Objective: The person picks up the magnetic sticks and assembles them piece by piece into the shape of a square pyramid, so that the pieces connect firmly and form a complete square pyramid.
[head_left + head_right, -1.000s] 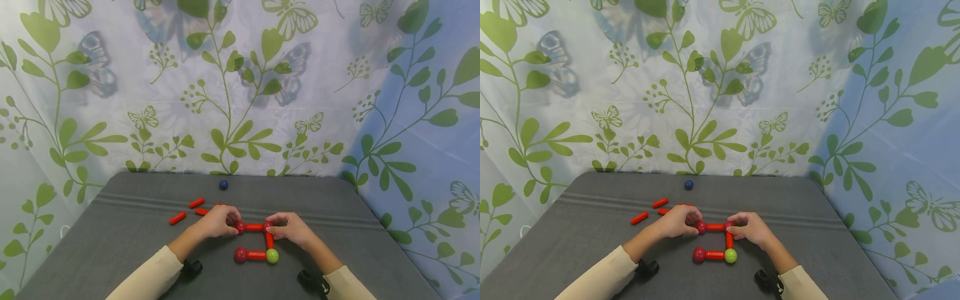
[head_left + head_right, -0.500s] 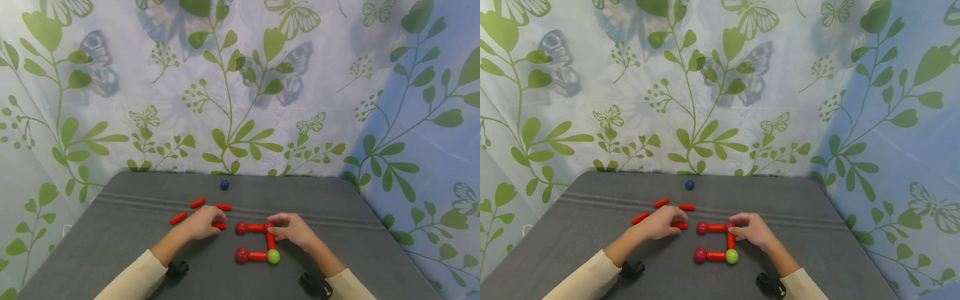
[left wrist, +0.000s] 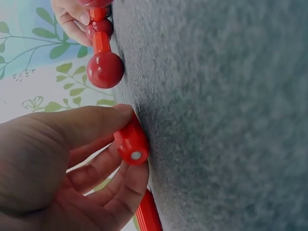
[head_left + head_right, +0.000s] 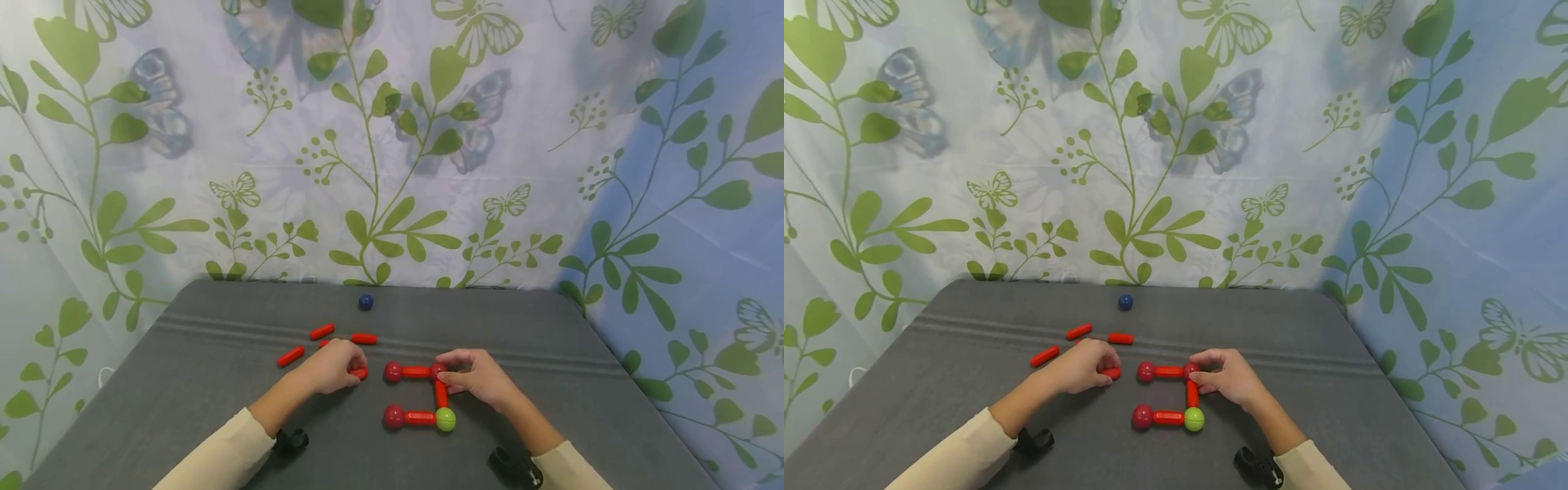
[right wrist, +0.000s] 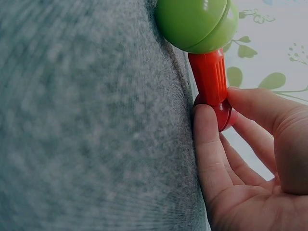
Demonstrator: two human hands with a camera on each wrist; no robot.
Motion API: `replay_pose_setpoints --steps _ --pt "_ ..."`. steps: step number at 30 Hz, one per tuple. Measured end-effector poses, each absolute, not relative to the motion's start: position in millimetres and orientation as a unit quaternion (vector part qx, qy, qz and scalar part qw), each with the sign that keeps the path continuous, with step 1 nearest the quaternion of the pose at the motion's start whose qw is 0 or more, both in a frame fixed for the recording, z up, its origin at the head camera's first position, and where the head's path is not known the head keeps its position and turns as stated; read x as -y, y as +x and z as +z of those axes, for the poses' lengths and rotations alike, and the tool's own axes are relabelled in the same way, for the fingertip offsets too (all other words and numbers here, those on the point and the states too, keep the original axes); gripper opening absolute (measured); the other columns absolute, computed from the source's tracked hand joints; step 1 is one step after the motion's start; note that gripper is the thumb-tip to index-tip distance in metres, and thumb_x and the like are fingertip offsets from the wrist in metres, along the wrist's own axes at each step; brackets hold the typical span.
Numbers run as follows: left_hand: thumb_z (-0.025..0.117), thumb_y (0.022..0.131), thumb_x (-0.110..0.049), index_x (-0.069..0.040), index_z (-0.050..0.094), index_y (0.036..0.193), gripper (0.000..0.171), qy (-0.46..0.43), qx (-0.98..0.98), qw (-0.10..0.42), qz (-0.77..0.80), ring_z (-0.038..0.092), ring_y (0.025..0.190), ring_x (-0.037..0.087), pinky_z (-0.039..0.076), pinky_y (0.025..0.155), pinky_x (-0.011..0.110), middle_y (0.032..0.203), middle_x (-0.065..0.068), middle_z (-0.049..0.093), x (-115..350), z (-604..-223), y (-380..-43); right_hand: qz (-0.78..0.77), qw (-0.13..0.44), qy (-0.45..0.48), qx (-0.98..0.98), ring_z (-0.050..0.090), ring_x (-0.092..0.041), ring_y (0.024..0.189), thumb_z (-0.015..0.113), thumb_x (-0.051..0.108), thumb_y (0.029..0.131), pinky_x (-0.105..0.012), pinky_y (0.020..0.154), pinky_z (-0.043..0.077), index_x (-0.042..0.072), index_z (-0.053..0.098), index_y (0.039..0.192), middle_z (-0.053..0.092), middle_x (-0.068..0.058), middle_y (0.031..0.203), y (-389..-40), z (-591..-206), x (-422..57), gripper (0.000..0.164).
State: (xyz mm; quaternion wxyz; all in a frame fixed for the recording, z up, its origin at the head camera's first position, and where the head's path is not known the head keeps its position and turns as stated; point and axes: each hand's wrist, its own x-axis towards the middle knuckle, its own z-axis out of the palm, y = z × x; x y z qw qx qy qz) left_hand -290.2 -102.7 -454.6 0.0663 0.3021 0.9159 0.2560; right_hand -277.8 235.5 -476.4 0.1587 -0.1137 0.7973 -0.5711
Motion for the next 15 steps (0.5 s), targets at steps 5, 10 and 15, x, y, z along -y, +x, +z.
replay_pose_setpoints --steps 5,10,15 --pt "0.082 0.086 -0.010 -0.010 0.075 0.102 0.018 0.291 -0.905 0.078 0.300 0.061 0.077 0.009 0.053 0.071 0.028 0.088 -0.004 0.069 104 -457 -286 -0.569 0.157 -0.115 -0.799 0.075 -0.022 0.095 0.079 0.016 0.091 -0.039 0.079 0.063 -0.002 0.067 0.128 0.068 -0.020 0.129 -278 -477 -236 0.043" --pt "0.082 0.087 -0.012 -0.011 0.074 0.106 0.020 0.276 -0.880 0.102 0.371 0.065 0.075 0.008 0.055 0.065 0.025 0.091 -0.004 0.071 106 -458 -280 -0.568 0.157 -0.118 -0.799 0.075 -0.022 0.095 0.079 0.016 0.091 -0.039 0.079 0.063 -0.003 0.067 0.129 0.068 -0.020 0.129 -279 -477 -236 0.044" --pt "0.081 0.089 -0.013 -0.011 0.073 0.110 0.023 0.263 -0.856 0.125 0.428 0.069 0.079 0.012 0.057 0.065 0.027 0.095 -0.001 0.070 104 -459 -274 -0.565 0.156 -0.115 -0.802 0.075 -0.021 0.093 0.080 0.016 0.090 -0.039 0.079 0.063 -0.002 0.067 0.129 0.068 -0.020 0.129 -278 -476 -236 0.045"
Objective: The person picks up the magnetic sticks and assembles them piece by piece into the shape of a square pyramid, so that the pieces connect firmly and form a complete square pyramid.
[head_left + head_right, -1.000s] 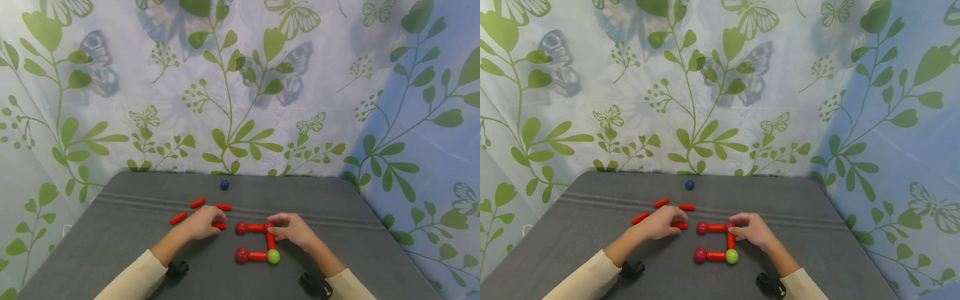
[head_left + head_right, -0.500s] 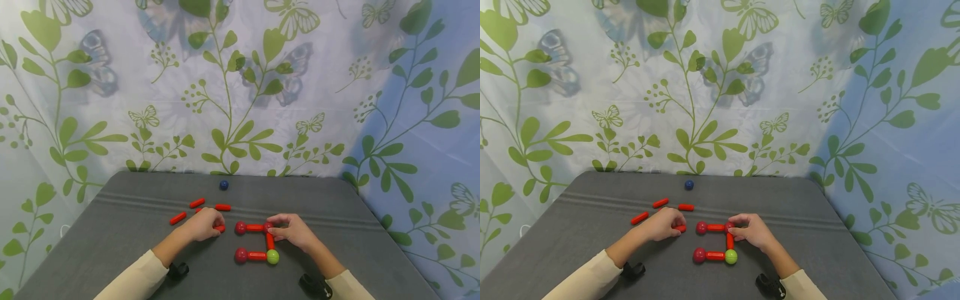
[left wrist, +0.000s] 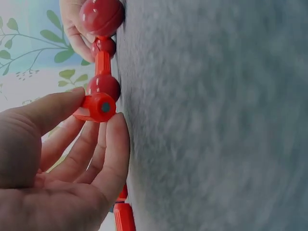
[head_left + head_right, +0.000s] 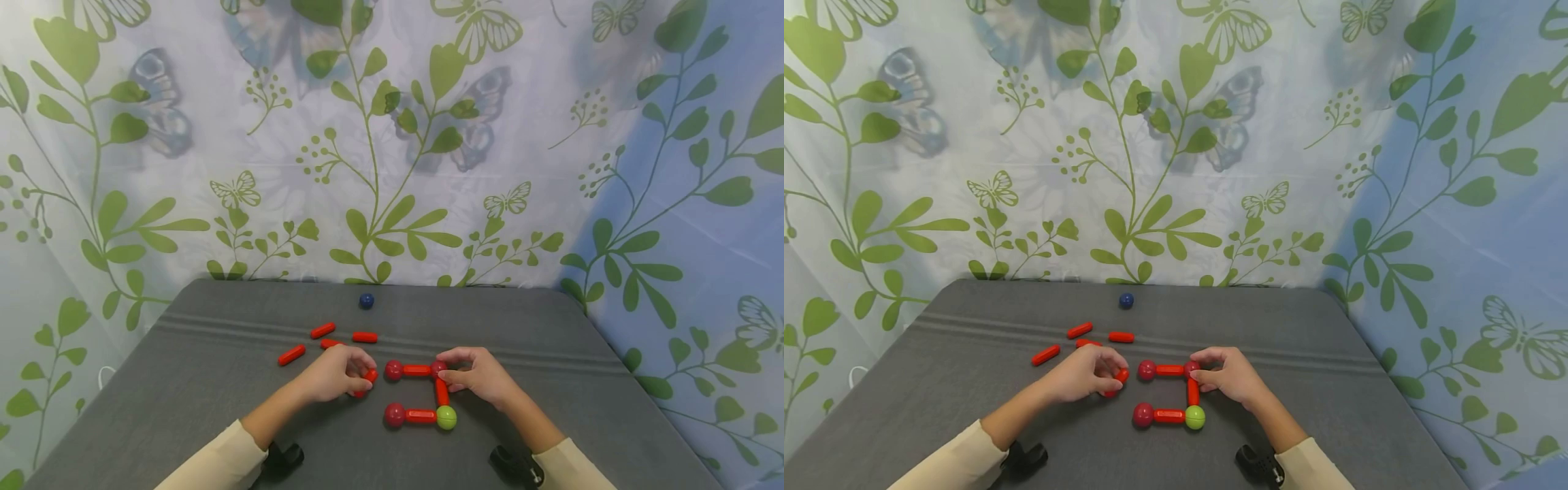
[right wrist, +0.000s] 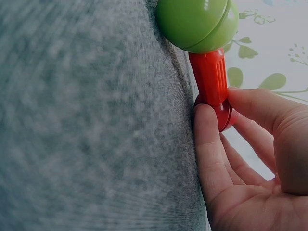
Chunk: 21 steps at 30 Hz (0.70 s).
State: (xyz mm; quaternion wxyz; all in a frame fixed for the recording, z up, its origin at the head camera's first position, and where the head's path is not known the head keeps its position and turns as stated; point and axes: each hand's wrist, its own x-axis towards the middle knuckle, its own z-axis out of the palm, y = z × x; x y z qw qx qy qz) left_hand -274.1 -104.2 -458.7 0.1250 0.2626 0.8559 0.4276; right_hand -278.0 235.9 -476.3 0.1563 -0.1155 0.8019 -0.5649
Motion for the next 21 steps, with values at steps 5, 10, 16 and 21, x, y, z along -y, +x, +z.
replay_pose_setpoints --steps 5,10,16,21 --pt "0.081 0.089 -0.015 -0.012 0.073 0.111 0.024 0.229 -0.835 0.156 0.475 0.068 0.082 0.013 0.058 0.068 0.028 0.097 0.000 0.070 102 -460 -272 -0.564 0.155 -0.112 -0.803 0.075 -0.021 0.093 0.080 0.016 0.090 -0.039 0.078 0.063 -0.002 0.067 0.129 0.067 -0.020 0.128 -278 -476 -235 0.045" --pt "0.080 0.088 -0.011 -0.007 0.072 0.115 0.028 0.207 -0.807 0.177 0.524 0.069 0.086 0.016 0.060 0.072 0.032 0.099 0.004 0.069 97 -459 -271 -0.562 0.155 -0.106 -0.806 0.075 -0.021 0.094 0.080 0.016 0.090 -0.039 0.079 0.063 0.000 0.068 0.128 0.068 -0.019 0.128 -278 -476 -235 0.043" --pt "0.078 0.089 -0.004 0.002 0.067 0.120 0.033 0.171 -0.760 0.208 0.591 0.072 0.085 0.018 0.063 0.073 0.038 0.103 0.012 0.069 88 -461 -267 -0.569 0.158 -0.094 -0.802 0.075 -0.021 0.092 0.080 0.015 0.090 -0.040 0.078 0.063 -0.001 0.067 0.128 0.068 -0.019 0.127 -277 -474 -233 0.044" --pt "0.078 0.089 -0.004 0.004 0.064 0.121 0.036 0.134 -0.742 0.222 0.618 0.072 0.083 0.018 0.064 0.074 0.039 0.106 0.014 0.067 82 -462 -265 -0.573 0.153 -0.084 -0.801 0.074 -0.022 0.090 0.080 0.013 0.090 -0.041 0.076 0.063 -0.001 0.067 0.127 0.065 -0.019 0.124 -274 -471 -228 0.042"
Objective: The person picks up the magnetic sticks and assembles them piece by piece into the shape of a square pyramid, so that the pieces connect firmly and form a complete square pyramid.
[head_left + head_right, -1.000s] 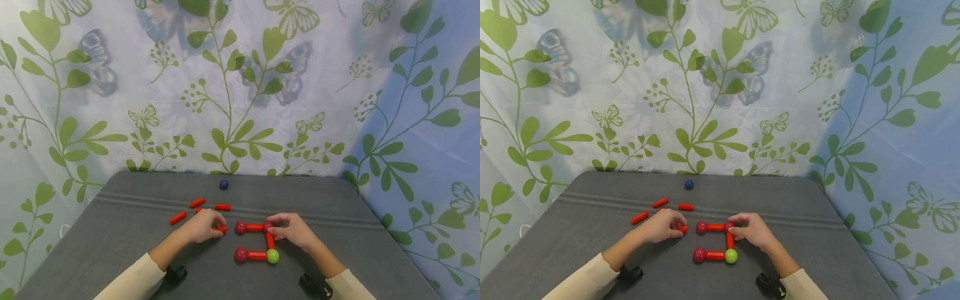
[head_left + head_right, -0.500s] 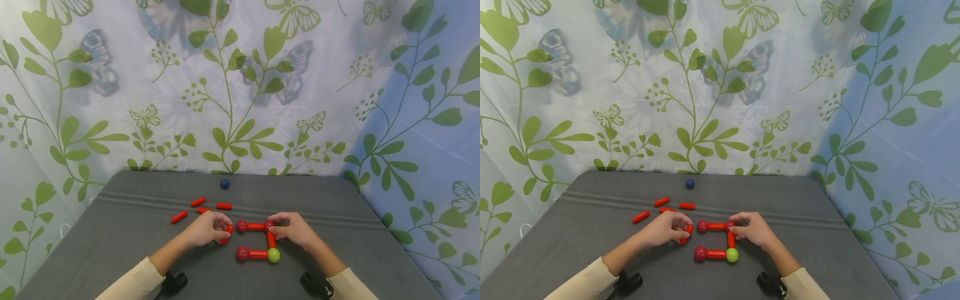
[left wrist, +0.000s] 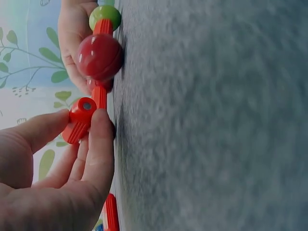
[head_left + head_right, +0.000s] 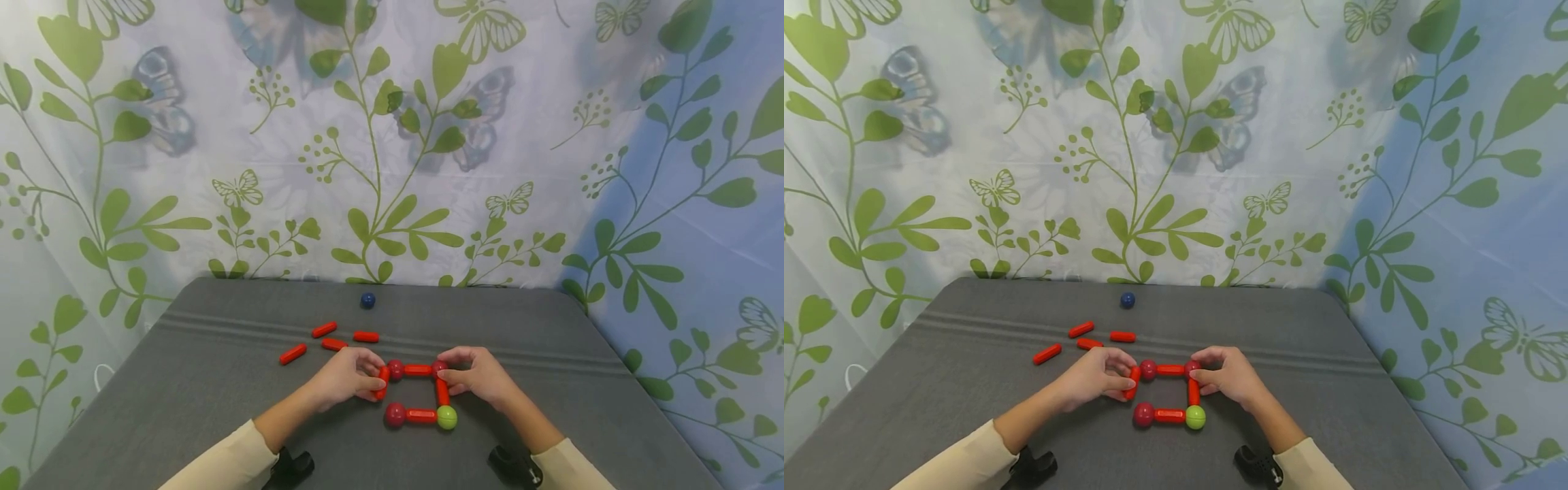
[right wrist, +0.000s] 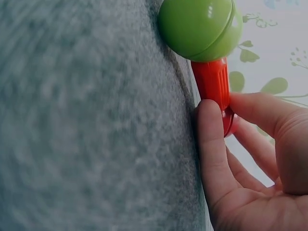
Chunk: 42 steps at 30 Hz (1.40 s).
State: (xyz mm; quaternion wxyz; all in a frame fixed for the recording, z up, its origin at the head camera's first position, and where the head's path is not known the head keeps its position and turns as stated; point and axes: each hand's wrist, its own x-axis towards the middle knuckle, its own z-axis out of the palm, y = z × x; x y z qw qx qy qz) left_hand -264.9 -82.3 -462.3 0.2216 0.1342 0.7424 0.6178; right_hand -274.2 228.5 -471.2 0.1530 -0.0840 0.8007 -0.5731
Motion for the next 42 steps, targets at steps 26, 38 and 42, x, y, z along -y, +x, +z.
replay_pose_setpoints --steps 26,38,42 --pt "0.077 0.089 -0.001 0.009 0.060 0.112 0.031 0.087 -0.742 0.209 0.631 0.072 0.077 0.017 0.064 0.074 0.039 0.094 0.014 0.070 61 -465 -259 -0.563 0.128 -0.060 -0.814 0.073 -0.021 0.089 0.081 0.015 0.089 -0.039 0.076 0.063 0.001 0.068 0.124 0.065 -0.017 0.119 -275 -475 -221 0.040" --pt "0.077 0.089 -0.001 0.009 0.061 0.109 0.028 0.092 -0.764 0.206 0.604 0.073 0.075 0.021 0.064 0.071 0.039 0.090 0.013 0.070 60 -463 -262 -0.545 0.115 -0.066 -0.828 0.075 -0.022 0.085 0.082 0.016 0.088 -0.039 0.079 0.063 0.002 0.069 0.124 0.070 -0.016 0.123 -276 -477 -222 0.041" --pt "0.077 0.088 0.000 0.010 0.061 0.109 0.028 0.099 -0.764 0.203 0.604 0.073 0.074 0.022 0.064 0.071 0.040 0.090 0.013 0.069 61 -464 -262 -0.547 0.116 -0.069 -0.826 0.075 -0.022 0.085 0.081 0.016 0.088 -0.040 0.078 0.063 0.002 0.069 0.124 0.070 -0.016 0.124 -276 -478 -222 0.041"
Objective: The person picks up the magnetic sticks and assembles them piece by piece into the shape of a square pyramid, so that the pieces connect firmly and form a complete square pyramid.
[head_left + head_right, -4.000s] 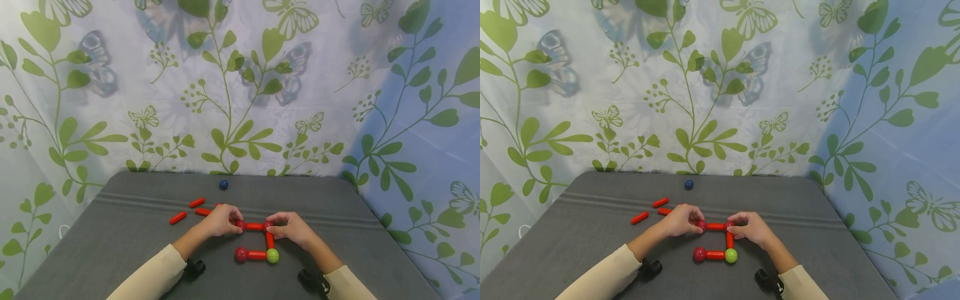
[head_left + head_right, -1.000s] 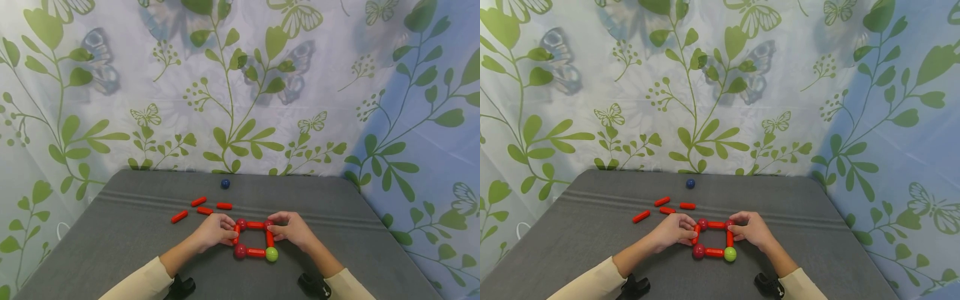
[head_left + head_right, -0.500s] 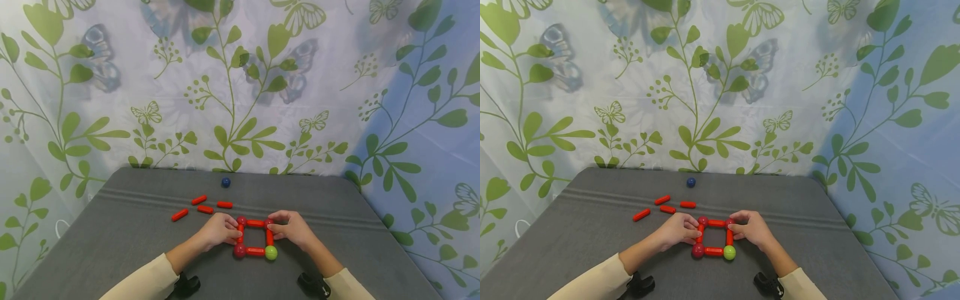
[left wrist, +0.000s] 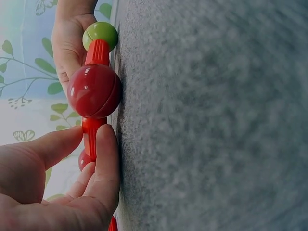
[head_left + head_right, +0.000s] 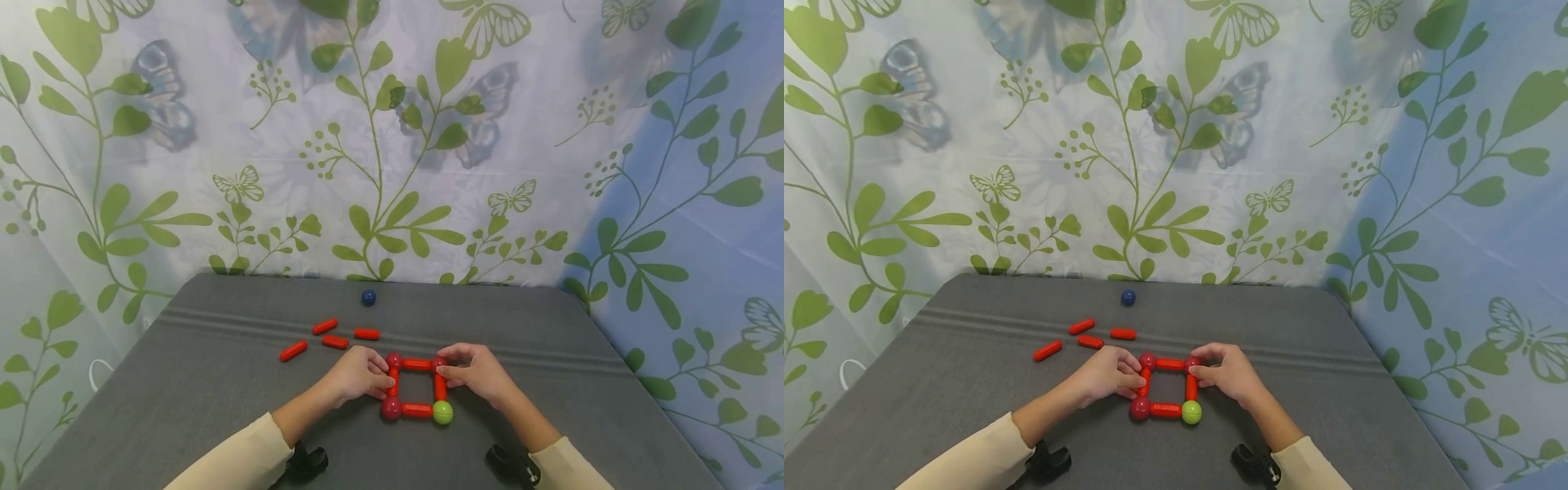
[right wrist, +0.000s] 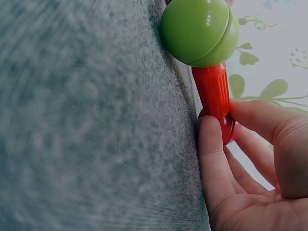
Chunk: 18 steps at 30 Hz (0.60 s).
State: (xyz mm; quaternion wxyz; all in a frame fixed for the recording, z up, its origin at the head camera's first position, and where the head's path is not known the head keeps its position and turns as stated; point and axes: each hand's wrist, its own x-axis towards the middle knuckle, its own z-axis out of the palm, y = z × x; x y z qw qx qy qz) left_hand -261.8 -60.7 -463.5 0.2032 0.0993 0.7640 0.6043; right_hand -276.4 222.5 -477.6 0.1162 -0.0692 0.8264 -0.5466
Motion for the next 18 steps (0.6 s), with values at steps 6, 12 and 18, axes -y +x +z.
replay_pose_setpoints --steps 6,12,18 --pt "0.077 0.089 -0.002 0.009 0.062 0.108 0.026 0.120 -0.781 0.189 0.583 0.074 0.071 0.021 0.063 0.069 0.037 0.089 0.012 0.069 69 -465 -264 -0.548 0.118 -0.079 -0.824 0.076 -0.023 0.083 0.081 0.017 0.089 -0.039 0.078 0.063 0.001 0.069 0.125 0.070 -0.017 0.124 -277 -479 -224 0.041" --pt "0.075 0.092 -0.007 0.005 0.064 0.109 0.023 0.148 -0.825 0.136 0.528 0.075 0.073 0.020 0.062 0.068 0.035 0.090 0.009 0.070 94 -461 -267 -0.554 0.123 -0.088 -0.819 0.075 -0.023 0.086 0.080 0.017 0.089 -0.039 0.078 0.063 0.000 0.069 0.125 0.069 -0.017 0.124 -276 -477 -224 0.041" --pt "0.074 0.093 -0.010 0.001 0.068 0.109 0.021 0.142 -0.868 0.073 0.469 0.071 0.072 0.015 0.055 0.062 0.031 0.089 0.004 0.072 122 -451 -270 -0.553 0.130 -0.087 -0.819 0.075 -0.022 0.089 0.080 0.016 0.090 -0.039 0.078 0.063 0.000 0.068 0.125 0.069 -0.017 0.125 -276 -476 -225 0.040"
